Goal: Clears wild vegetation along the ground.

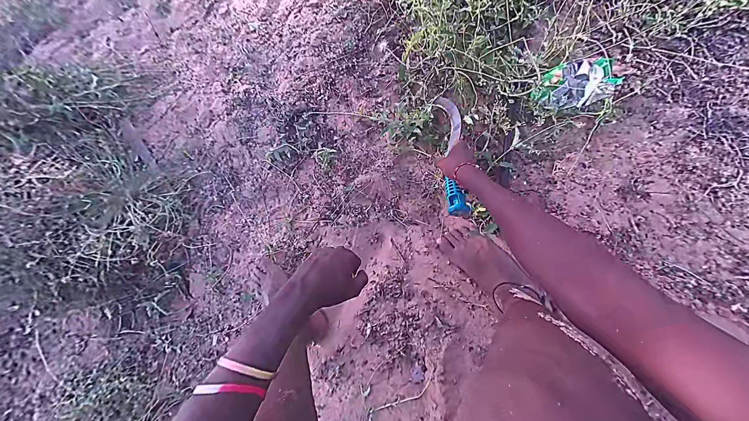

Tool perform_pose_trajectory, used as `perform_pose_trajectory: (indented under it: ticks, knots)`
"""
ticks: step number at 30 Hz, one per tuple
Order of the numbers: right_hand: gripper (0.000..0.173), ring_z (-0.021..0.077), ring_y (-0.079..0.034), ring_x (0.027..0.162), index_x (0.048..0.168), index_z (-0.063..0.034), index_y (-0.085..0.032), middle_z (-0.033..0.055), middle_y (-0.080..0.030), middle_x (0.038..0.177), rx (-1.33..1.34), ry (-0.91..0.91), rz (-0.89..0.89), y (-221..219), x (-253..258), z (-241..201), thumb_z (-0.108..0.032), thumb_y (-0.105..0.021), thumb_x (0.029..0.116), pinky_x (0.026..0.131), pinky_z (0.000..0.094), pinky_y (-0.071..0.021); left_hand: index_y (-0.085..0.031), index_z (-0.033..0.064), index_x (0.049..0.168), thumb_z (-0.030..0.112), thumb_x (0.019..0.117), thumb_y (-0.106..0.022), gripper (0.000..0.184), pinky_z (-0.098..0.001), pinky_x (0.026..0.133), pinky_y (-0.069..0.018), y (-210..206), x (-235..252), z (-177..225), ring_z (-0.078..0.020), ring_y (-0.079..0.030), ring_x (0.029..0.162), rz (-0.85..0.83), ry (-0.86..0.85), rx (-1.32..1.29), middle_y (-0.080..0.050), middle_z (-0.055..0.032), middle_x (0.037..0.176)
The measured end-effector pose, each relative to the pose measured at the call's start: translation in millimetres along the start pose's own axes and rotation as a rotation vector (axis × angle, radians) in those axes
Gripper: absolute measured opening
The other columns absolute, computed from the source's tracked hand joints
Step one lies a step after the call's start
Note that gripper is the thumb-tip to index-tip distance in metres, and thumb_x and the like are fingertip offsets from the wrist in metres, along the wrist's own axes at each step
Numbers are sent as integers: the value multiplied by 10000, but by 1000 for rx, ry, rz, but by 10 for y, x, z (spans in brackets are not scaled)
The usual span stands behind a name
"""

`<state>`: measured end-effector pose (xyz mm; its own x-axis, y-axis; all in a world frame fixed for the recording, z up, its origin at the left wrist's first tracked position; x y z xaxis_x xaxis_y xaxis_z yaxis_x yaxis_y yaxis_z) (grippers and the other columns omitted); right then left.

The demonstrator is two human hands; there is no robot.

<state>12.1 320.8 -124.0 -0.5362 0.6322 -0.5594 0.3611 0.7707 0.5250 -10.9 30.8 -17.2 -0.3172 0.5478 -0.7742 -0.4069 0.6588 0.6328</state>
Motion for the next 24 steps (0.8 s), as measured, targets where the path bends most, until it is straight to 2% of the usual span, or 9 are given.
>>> perform_pose_trajectory:
  ticks: [4, 12, 14, 16, 19, 20, 23, 24]
  knots:
    - [751, 404, -595, 1272, 1521, 56, -324, 310, -564, 1379, 5, -6, -6, 10, -55, -15, -243, -712, 951, 1044, 548, -491, -649, -56, 977, 304, 1072, -423, 436, -616, 857, -489, 35, -35, 12, -438, -657, 1031, 2, 4, 8, -668, -259, 1030]
    - [748, 399, -626, 1224, 1526, 46, -322, 306, -580, 1354, 13, -10, 3, 5, -89, 7, -266, -701, 962, 1017, 540, -513, -639, -67, 960, 298, 1073, -423, 439, -612, 851, -487, -7, -52, -81, -447, -659, 1010, 19, 30, 4, -667, -268, 996]
    - [714, 402, -649, 1169, 1512, 47, -354, 305, -601, 1314, 37, -11, -5, -13, -120, 7, -277, -692, 973, 985, 548, -525, -641, -70, 980, 300, 1073, -424, 439, -619, 859, -486, 2, -63, -71, -450, -657, 1027, 14, 30, 1, -668, -272, 1020]
    - [646, 414, -682, 1040, 1462, 51, -397, 307, -632, 1217, 86, 10, -3, -33, -136, 50, -292, -672, 989, 889, 562, -553, -642, -71, 982, 300, 1073, -422, 440, -626, 854, -487, 16, -63, -47, -453, -657, 1032, 18, 19, 0, -668, -274, 1027]
    - [641, 423, -665, 1087, 1468, 50, -396, 312, -620, 1249, 121, 1, -19, -25, -234, 80, -290, -666, 997, 923, 568, -538, -643, -64, 978, 300, 1073, -417, 439, -623, 847, -487, 39, -37, -31, -447, -659, 1024, 19, 8, -3, -668, -267, 1021]
    - [619, 408, -675, 1056, 1452, 54, -412, 304, -623, 1229, 130, 7, -29, -47, -314, 126, -266, -672, 991, 903, 553, -556, -642, -62, 966, 295, 1072, -419, 435, -619, 842, -489, 44, -34, -34, -443, -659, 1012, 20, 6, -9, -666, -265, 1007]
    - [588, 353, -662, 1100, 1460, 64, -405, 281, -624, 1241, 137, -6, -78, -31, -795, 368, -248, -647, 1024, 965, 485, -528, -649, -59, 945, 287, 1070, -434, 426, -606, 825, -490, 7, -9, -5, -429, -662, 984, 20, -13, -21, -668, -250, 975]
    - [596, 364, -652, 1118, 1463, 69, -404, 293, -619, 1249, 142, 10, -70, 15, -857, 436, -256, -645, 1025, 980, 493, -517, -652, -54, 940, 290, 1070, -440, 424, -604, 821, -493, 3, 24, 24, -423, -665, 979, 28, -17, -12, -670, -244, 967]
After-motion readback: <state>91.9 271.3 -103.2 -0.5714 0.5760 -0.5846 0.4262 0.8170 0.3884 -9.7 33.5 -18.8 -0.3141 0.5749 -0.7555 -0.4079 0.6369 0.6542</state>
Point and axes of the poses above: each hand's wrist, its own x-axis towards the middle knuckle, its own y-axis out of the back of the hand, z = x × y, the point moved 2 cm from there along x, towards the middle knuckle
